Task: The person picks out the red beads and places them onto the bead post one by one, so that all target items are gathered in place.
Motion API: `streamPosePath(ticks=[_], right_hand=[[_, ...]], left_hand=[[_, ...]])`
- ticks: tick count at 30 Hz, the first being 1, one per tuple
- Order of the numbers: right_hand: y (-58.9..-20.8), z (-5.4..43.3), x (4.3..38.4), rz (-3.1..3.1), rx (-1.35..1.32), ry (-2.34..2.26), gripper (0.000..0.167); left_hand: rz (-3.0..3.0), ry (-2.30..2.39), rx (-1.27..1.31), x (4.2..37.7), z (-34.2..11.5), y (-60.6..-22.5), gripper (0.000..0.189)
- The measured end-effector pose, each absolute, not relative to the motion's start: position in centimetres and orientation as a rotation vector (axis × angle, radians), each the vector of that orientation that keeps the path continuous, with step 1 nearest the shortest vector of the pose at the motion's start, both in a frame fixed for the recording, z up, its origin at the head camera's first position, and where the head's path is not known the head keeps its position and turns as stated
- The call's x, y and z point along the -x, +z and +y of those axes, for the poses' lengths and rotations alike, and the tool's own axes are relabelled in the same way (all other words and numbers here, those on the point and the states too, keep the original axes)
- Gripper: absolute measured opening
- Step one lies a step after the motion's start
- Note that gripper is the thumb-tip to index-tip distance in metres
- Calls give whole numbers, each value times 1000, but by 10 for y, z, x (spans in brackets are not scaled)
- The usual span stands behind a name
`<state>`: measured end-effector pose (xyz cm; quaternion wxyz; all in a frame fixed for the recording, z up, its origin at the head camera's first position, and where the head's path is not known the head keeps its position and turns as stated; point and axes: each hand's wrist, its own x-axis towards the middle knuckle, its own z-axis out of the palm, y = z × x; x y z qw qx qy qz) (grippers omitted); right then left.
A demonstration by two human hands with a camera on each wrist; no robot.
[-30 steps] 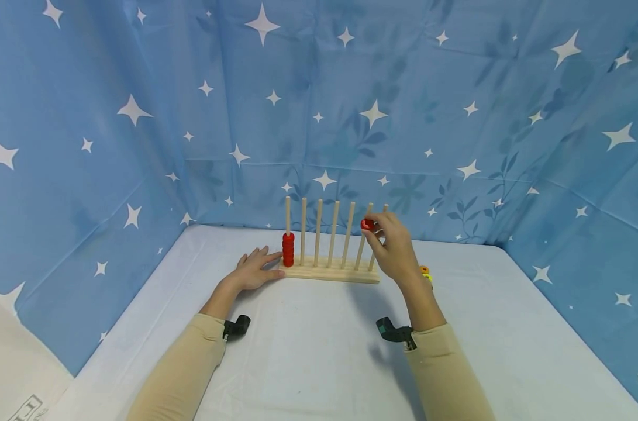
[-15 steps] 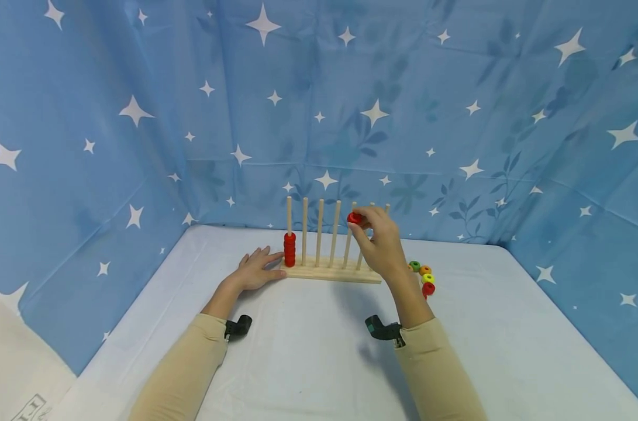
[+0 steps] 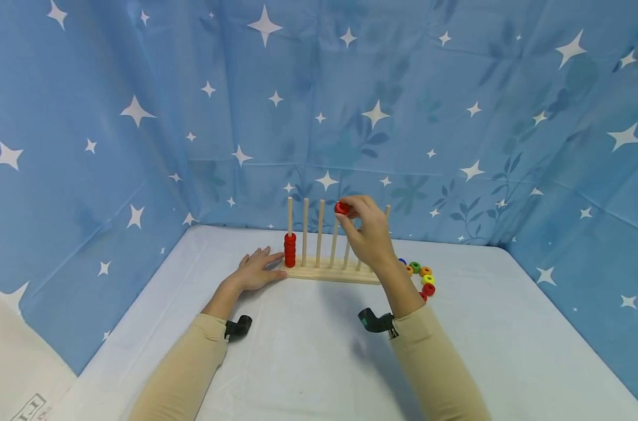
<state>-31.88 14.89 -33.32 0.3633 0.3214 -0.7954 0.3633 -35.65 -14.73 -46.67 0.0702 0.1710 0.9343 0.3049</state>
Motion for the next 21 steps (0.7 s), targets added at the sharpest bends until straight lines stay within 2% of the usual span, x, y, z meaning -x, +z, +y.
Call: streamPosePath(ticks=[21], right_hand=[[-322,119,337,-2143,-908,956,28]], left_hand=[[2819,914,-510,356,-148,-467,73]])
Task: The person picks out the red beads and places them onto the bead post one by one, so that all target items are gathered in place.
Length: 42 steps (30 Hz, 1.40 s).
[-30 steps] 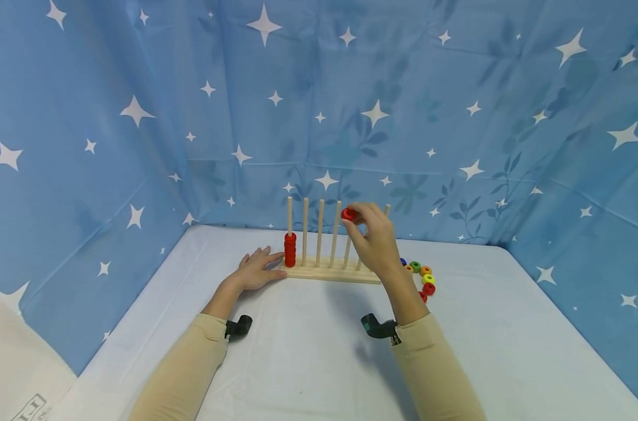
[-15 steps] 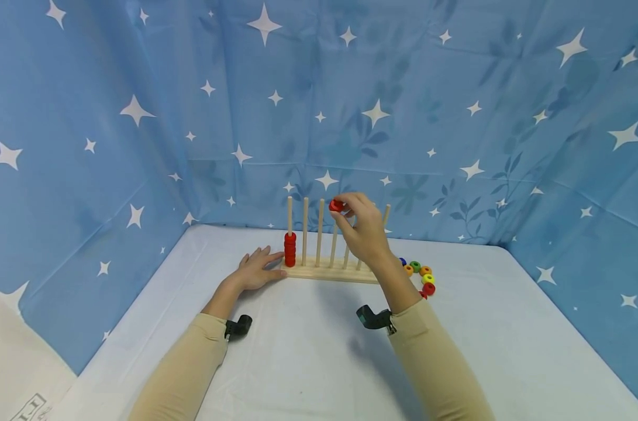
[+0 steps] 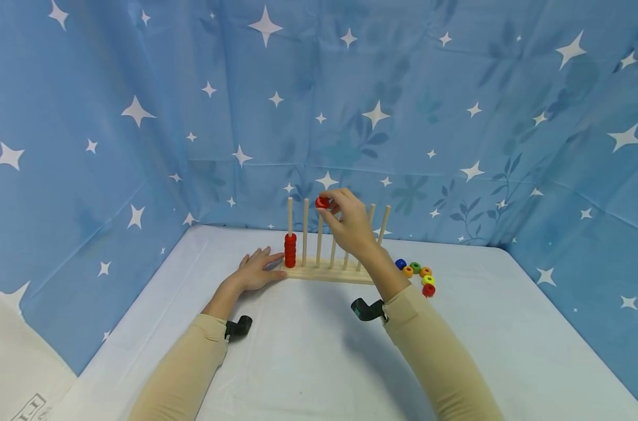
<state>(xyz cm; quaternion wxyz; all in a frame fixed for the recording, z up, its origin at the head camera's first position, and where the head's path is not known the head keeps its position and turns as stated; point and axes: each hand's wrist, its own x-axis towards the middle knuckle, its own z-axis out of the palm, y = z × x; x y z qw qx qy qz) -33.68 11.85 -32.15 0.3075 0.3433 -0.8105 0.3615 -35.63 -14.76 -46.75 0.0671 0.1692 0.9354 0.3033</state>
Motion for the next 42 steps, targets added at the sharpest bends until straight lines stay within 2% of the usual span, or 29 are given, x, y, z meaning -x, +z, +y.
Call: streamPosePath(ticks=[42], right_hand=[[-304,64,349,-2333,-862,1000,28]], left_hand=[[2802,904,-495,359,-148,-471,72]])
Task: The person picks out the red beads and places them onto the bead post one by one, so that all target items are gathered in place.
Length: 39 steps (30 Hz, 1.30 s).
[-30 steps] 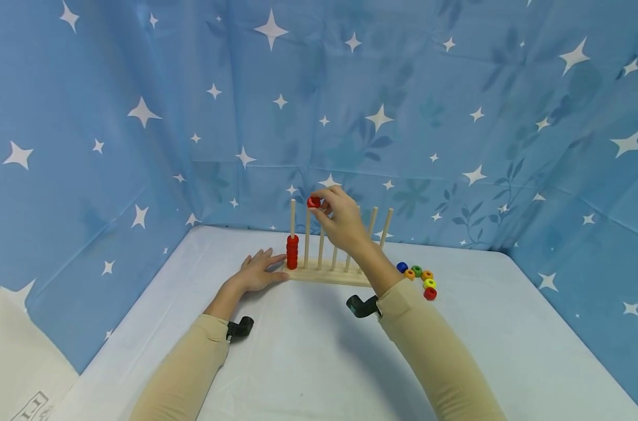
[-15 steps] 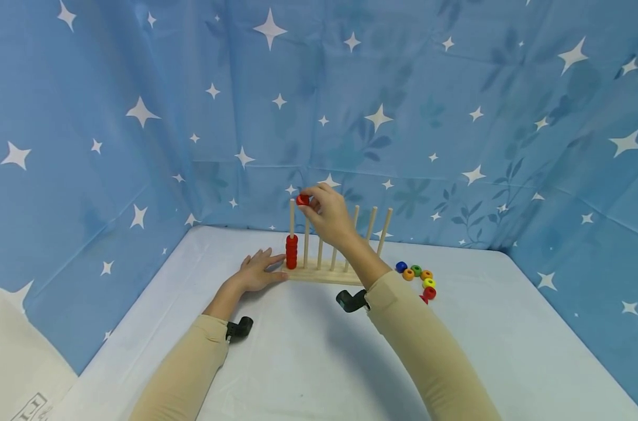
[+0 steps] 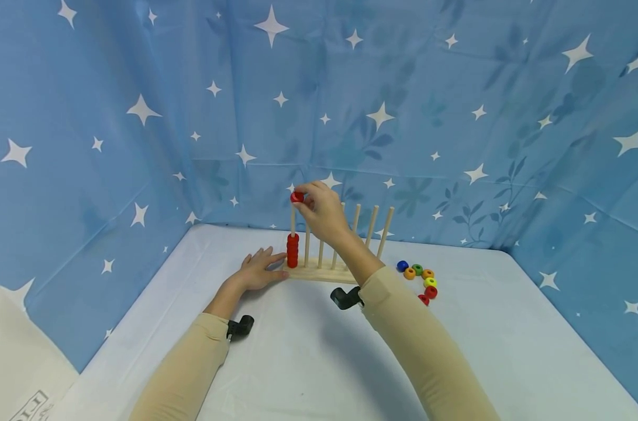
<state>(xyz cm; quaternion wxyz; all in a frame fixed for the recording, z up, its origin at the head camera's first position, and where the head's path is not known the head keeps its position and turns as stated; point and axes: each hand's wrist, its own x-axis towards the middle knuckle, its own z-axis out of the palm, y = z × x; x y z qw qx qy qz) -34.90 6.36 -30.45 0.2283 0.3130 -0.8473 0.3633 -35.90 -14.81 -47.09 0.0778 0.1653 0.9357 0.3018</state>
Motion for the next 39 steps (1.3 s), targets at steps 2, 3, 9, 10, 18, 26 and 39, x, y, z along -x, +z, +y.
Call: streamPosePath(ticks=[2,3,9,10,18,26,39], right_hand=[[-304,62,349,-2333,-854,996,27],[-303,61,350,-2333,-849,995,26],[-303,60,352,-2337,-815,1013,26],[-303,60,352,-2340,-811,1013,26],[-303,59,351,-2366,-802,1034,26],[-303,57,352,-2375,-796,1052,28],[-302,54,353,-2406,-757,1035,30]], left_hand=[[2805,897,-490,359,-148,-471,72],[2805,893,-488,360,-148,-471,73],[2803,889,-488,357,-147,-466,71],[2805,886,-490,356,-147,-465,71],[2802,896,-500,354,-147,-464,71],[2803,922,-496,360,-146,-472,70],[2809,904,-515,354,-146,-465,71]])
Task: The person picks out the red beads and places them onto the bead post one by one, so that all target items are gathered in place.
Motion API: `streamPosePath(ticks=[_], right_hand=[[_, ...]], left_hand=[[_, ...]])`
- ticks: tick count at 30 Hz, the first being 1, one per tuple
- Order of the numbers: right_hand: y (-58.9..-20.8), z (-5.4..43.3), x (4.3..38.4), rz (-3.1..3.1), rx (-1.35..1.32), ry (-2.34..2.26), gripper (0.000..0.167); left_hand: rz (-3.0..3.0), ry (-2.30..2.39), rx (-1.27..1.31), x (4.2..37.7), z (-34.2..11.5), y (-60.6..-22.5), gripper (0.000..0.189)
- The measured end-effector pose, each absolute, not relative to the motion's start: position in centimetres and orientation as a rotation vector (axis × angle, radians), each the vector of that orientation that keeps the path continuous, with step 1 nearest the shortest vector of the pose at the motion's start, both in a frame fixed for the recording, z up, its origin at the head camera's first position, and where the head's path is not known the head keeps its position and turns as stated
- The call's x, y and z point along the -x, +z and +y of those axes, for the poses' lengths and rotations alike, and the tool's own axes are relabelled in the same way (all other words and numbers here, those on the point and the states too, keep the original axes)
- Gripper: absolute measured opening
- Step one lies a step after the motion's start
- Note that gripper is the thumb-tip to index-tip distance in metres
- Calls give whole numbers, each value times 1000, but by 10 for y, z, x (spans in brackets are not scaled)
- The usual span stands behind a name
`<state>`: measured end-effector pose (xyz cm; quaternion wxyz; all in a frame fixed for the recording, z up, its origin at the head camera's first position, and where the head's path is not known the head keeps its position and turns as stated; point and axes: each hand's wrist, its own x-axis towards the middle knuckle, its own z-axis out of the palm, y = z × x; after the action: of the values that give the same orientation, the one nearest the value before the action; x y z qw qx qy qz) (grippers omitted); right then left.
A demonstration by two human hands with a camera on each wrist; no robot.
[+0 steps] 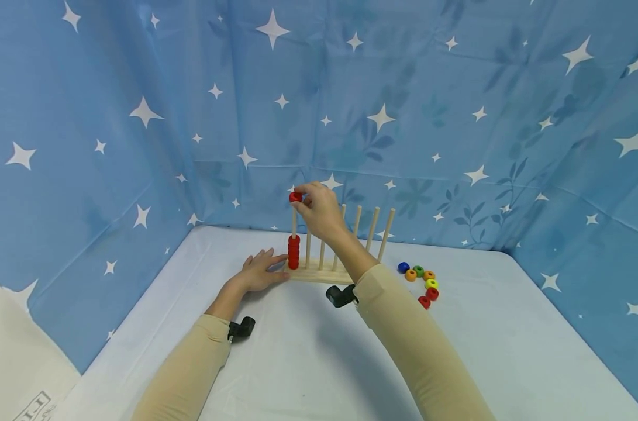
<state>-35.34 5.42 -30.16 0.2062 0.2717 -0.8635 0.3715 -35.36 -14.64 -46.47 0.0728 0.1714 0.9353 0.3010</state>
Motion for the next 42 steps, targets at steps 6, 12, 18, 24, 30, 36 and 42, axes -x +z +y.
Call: streamPosePath(ticks=[6,12,18,24,30,36,42], right_hand=[[-302,53,353,-2424,-739,1025,30],[-300,52,353,-2436,-734,995,30],[-299,52,353,-2444,-737,956,31],[-299,52,355,-2450,-737,938,31],[-298,53,354,-2462,-726,958,31],[-298,53,353,-2468,-731,964,31],[-298,54,353,-2455,-748,953,30]], left_hand=[[2808,892,-489,355,-147,-464,70],[2810,901,-490,355,-148,-464,70],[2811,899,-497,355,-147,-464,69],[2815,895,-496,354,-147,-463,69],[2816,891,-499,353,-147,-463,69],[2814,888,-502,354,-147,-463,68],[2814,882,-498,354,-147,-463,69]])
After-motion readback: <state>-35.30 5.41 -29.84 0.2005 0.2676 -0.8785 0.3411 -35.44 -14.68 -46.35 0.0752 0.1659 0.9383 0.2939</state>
